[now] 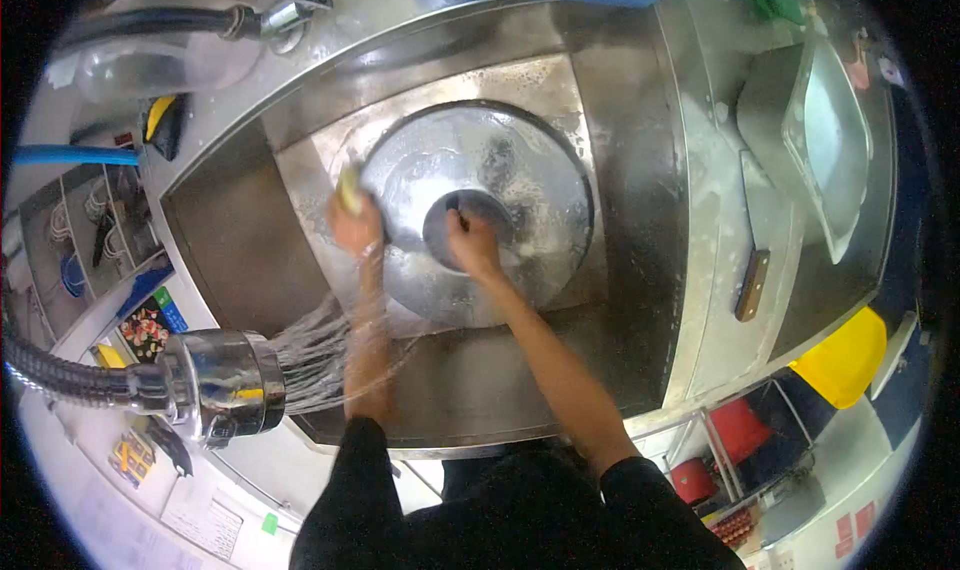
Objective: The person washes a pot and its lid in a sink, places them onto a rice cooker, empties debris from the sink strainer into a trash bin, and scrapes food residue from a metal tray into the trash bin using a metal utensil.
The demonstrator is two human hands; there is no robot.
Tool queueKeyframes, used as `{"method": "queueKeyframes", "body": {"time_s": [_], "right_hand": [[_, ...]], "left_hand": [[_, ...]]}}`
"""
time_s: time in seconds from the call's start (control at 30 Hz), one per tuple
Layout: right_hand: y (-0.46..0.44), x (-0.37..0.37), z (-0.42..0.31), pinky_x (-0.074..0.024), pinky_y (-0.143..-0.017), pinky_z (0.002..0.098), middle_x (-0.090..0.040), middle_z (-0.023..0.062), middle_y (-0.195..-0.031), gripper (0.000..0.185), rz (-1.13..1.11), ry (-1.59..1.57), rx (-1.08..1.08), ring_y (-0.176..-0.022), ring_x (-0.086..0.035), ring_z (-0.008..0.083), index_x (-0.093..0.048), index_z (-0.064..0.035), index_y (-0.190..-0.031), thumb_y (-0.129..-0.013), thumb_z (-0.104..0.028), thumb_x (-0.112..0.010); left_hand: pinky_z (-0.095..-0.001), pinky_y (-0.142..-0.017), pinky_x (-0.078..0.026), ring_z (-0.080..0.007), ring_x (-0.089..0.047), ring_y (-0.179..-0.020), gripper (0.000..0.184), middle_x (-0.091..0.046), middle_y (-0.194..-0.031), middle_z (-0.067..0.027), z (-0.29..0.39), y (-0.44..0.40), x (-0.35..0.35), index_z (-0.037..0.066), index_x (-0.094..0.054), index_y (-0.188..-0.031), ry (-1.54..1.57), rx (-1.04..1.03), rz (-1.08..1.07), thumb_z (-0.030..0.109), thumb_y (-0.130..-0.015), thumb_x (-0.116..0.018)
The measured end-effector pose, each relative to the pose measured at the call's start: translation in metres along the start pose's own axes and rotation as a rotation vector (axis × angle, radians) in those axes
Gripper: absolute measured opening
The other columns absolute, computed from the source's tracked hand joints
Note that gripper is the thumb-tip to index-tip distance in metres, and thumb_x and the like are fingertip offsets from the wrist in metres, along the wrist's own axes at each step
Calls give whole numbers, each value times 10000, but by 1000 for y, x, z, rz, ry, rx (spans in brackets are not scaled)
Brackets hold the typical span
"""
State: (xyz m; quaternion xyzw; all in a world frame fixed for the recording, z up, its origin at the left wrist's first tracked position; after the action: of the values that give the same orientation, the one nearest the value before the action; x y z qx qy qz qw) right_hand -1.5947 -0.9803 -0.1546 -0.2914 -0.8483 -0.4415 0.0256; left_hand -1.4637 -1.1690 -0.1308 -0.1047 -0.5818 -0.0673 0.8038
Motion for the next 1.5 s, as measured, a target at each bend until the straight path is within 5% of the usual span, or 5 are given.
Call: {"method": "queueKeyframes", "body": {"time_s": [0.13,0.73,0.8,1.07,1.5], "right_hand": [[-15,-19,-2,-499,-785,483,-659,257,-839,465,184,-43,11,-829,-649,428,-632,17,-1023,-914,-409,-479],[15,-22,1,-203,-1154,398,-377,230,-1399,487,-238,-39,335,-1331,-302,354,-485,11,-1282,-883,-254,-571],[63,-4,-39,-268,-1101,531,-506,188,-1235,476,-159,1014,939,-1278,-380,379,-504,-33,-1288,-837,-147,-600],[16,-62,25,-408,-991,454,-529,283,-1212,593,-151,-300,-205,-1064,-560,405,-426,97,-1264,-868,-309,-597],[4,-7,-31,-487,-861,487,-638,251,-953,792,-297,583,213,-922,-634,402,-239,78,-1419,-750,-74,-633]], "left_hand": [[-373,-723,-513,-296,-631,-809,406,-628,-915,-193,-79,75,14,-31,-589,-1126,26,390,-4,305,-906,-530],[-478,-985,-384,-367,-491,-1149,347,-573,-1206,-159,248,16,-80,124,-610,-1164,303,-907,-313,270,-849,-617],[-469,-900,-434,-391,-553,-1015,355,-607,-1084,-186,199,-14,-71,92,-605,-1167,348,-805,-177,201,-830,-636],[-506,-903,-429,-419,-525,-1063,420,-552,-1175,-236,-11,64,24,63,-561,-1280,-41,-263,93,231,-898,-609],[-442,-797,-464,-362,-559,-905,352,-586,-979,-207,112,-15,-20,59,-635,-1056,152,-742,-98,207,-745,-709]]}}
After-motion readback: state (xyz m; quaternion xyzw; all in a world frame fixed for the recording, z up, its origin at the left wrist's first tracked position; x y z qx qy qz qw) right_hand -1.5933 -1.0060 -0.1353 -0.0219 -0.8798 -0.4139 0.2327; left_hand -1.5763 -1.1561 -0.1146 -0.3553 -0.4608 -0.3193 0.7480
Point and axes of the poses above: each hand's wrist, its own y-axis away from the middle knuckle, its own x-axis out of the back of the hand, z = x × y, the point moved 6 cm from there along -y, towards the middle knuckle
